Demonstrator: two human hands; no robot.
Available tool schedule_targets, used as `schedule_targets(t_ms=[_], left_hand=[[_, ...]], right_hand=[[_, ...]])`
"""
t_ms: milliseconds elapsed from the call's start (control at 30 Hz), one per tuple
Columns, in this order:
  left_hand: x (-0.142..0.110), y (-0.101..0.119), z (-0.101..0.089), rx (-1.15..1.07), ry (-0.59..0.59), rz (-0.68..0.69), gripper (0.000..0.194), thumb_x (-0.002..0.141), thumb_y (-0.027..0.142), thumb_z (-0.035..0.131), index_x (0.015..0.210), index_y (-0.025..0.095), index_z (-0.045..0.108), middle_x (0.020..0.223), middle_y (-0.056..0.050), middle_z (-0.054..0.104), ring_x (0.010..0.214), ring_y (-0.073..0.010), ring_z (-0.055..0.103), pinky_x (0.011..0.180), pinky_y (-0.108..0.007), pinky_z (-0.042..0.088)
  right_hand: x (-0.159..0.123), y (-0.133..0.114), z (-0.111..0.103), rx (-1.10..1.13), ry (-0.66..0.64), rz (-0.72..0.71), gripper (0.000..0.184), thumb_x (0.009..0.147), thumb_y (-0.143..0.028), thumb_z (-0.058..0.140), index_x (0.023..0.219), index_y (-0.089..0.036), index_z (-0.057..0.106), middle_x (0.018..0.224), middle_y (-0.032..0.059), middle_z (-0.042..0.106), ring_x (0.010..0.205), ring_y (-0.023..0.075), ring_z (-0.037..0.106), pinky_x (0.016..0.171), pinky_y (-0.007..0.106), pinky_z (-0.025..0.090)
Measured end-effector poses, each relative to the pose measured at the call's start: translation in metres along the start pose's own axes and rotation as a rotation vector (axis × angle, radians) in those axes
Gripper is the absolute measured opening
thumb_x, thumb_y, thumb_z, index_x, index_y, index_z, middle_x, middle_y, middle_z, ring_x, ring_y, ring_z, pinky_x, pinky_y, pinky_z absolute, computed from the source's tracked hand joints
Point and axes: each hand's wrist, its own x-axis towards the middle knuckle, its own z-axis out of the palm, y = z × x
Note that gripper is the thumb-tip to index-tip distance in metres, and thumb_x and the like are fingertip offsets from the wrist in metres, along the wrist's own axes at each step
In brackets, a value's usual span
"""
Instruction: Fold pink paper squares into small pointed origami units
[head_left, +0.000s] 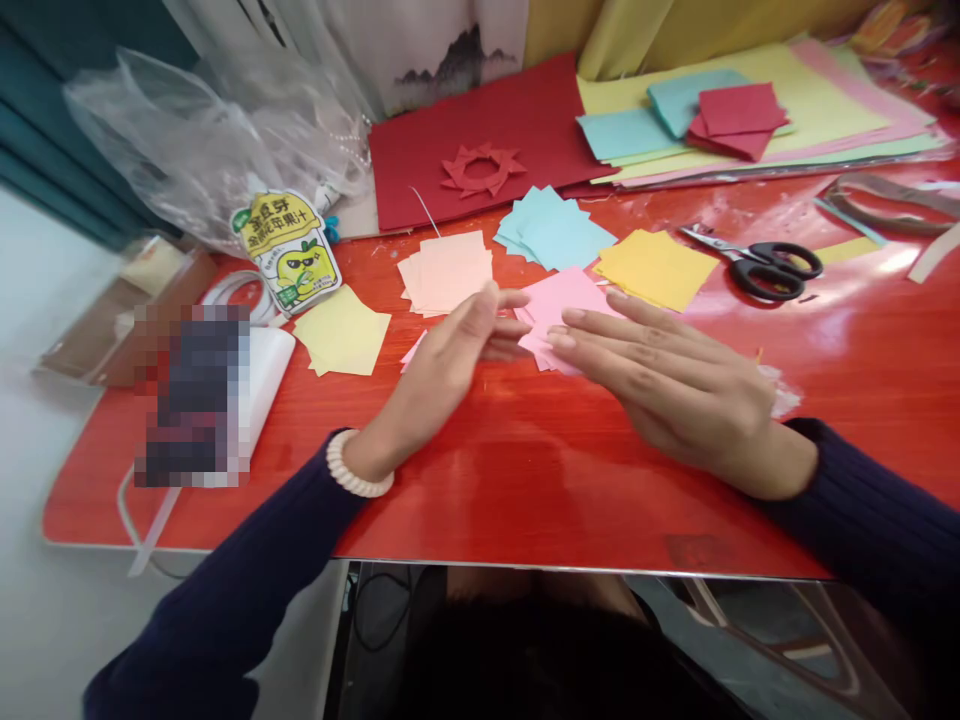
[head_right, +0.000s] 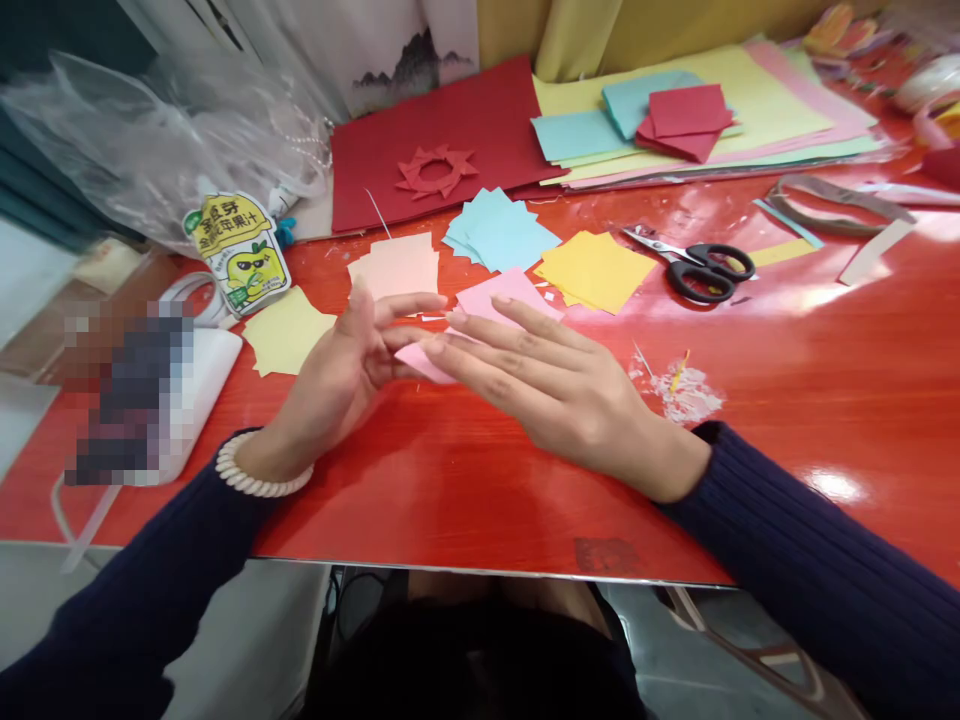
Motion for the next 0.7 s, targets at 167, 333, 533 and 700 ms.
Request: schedule_targets(t_ms=[167,333,533,700], left_hand=[[-0.006,0.001,-0.005,-0.113,-0.066,-0.024,0.039,0.090,0.037,0.053,0.127,0.025,0.047,0.104,-0.003,0.069,0.098,-0.0167,0.066,0.086,-0.030,0.055],[-0.005,-0.005,-0.007,0.022,-0.061,0.047,0.031,0.090,0.030,0.055,0.120,0.024,0.053,0.128,-0.006,0.058,0.104,-0.0162,0.063,0.085,-0.027,0.056],[-0.010,-0.002,-0.009,0.470,-0.023,0.276,0.050,0.087,0.033,0.058,0.133,0.028,0.040,0.144,-0.009,0.041,0.128,-0.0223,0.046,0.100,-0.037,0.048],[-0.011,-0.008,-0.024,1.016,-0.124,0.693,0.047,0.084,0.033,0.063,0.127,0.036,0.044,0.139,-0.003,0.048,0.130,-0.0239,0.042,0.114,-0.052,0.023]], right_hand=[[0.001,-0.004,0.004,0.184,-0.113,0.197,0.070,0.090,-0.023,0.056,0.148,-0.024,0.017,0.142,0.0108,0.046,0.132,0.0220,0.041,0.111,0.048,0.033],[0.007,-0.005,0.007,0.627,0.008,0.888,0.053,0.097,-0.036,0.038,0.147,-0.033,0.022,0.148,0.0035,0.039,0.132,0.0230,0.042,0.101,0.045,0.044],[0.014,-0.001,0.014,1.303,-0.131,1.129,0.036,0.090,-0.028,0.054,0.124,-0.018,0.056,0.122,0.0088,0.064,0.104,0.0216,0.065,0.091,0.037,0.053],[0.009,0.004,0.014,1.376,0.038,1.242,0.032,0.089,-0.025,0.057,0.120,-0.018,0.059,0.115,0.0071,0.067,0.094,0.0165,0.067,0.085,0.029,0.055]])
